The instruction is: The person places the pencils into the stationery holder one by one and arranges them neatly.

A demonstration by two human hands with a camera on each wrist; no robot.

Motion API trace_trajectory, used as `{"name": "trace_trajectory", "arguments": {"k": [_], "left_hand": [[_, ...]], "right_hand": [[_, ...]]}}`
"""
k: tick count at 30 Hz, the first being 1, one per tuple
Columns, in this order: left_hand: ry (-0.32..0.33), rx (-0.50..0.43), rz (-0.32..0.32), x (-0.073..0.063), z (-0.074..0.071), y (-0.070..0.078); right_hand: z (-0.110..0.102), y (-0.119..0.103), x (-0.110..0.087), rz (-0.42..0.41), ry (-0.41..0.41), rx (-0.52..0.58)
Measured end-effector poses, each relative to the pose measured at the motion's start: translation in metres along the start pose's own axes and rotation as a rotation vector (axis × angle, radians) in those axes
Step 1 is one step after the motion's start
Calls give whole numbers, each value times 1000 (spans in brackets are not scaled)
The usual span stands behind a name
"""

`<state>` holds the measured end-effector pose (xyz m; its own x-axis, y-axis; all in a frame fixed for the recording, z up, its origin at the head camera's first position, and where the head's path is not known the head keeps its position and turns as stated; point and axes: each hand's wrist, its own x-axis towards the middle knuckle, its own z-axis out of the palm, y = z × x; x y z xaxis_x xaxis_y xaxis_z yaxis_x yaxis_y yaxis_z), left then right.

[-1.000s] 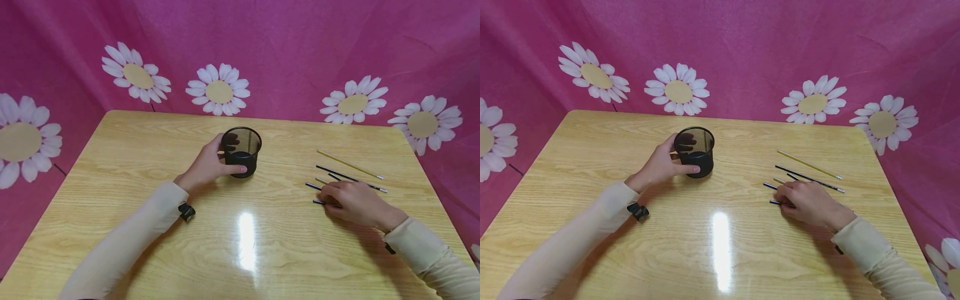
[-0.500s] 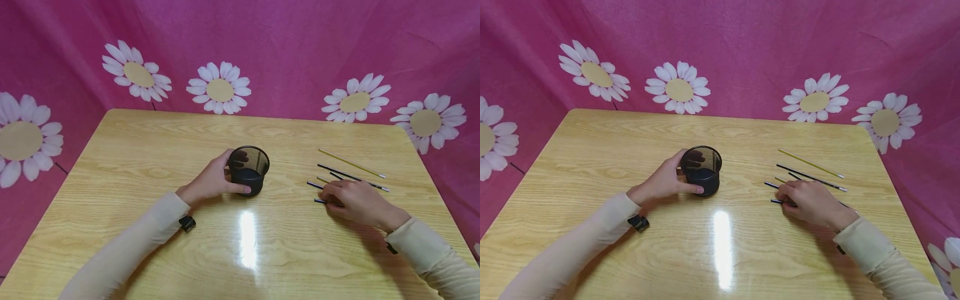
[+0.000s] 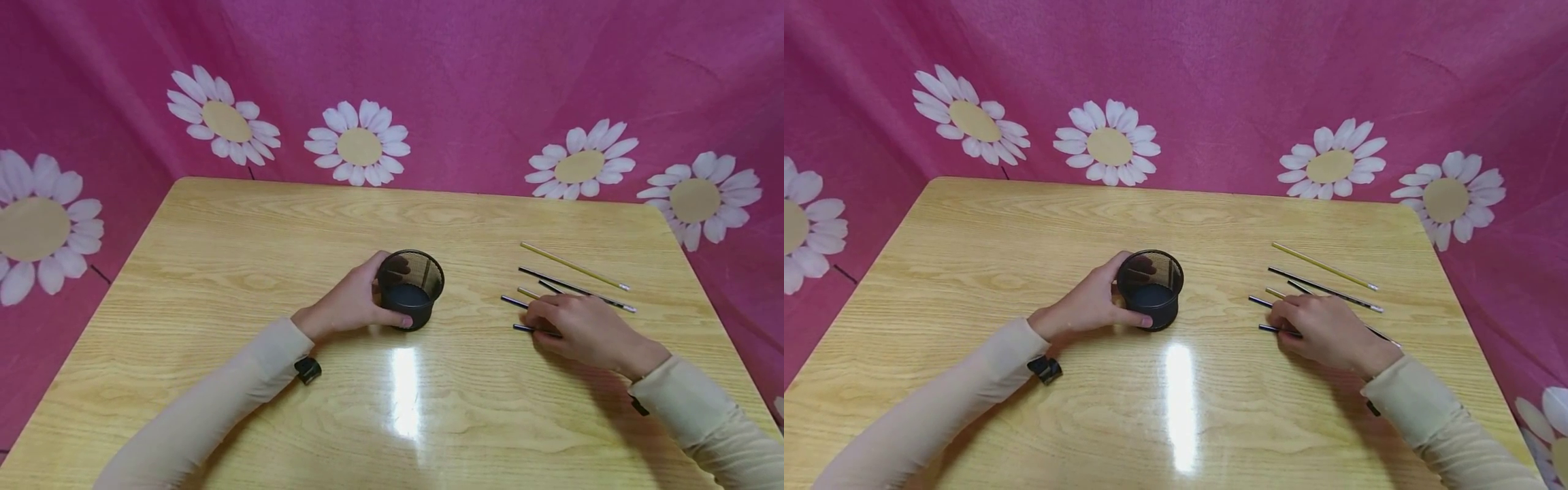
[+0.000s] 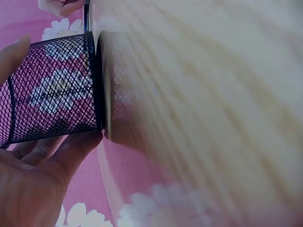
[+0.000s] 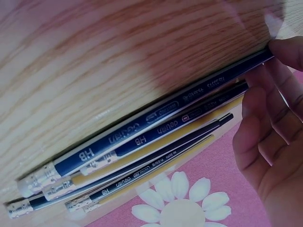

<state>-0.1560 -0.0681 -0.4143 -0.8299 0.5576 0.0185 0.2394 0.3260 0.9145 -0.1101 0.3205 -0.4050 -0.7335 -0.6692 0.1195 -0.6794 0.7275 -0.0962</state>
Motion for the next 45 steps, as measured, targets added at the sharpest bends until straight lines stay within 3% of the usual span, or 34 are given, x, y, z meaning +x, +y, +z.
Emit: {"name": "trace_trajectory", "arguments": {"k": [15, 21, 27, 36, 41, 45], "left_hand": [[-39, 22, 10, 3, -2, -1], [-48, 9, 26, 5, -1, -1], [-53, 8, 27, 4, -1, -1], [-58, 32, 23, 4, -4, 1], [-60, 33, 29, 5, -4, -1], [-69, 41, 32, 5, -4, -3]], "right_hand": [[-1, 1, 2, -29, 10, 4], [-11, -4, 10, -33, 46, 77], [-35, -18, 27, 22, 152, 348], [-74, -49, 72, 62, 472, 781], [-89, -65, 104, -8, 681, 1061], [-97, -74, 128, -87, 794, 1146]]}}
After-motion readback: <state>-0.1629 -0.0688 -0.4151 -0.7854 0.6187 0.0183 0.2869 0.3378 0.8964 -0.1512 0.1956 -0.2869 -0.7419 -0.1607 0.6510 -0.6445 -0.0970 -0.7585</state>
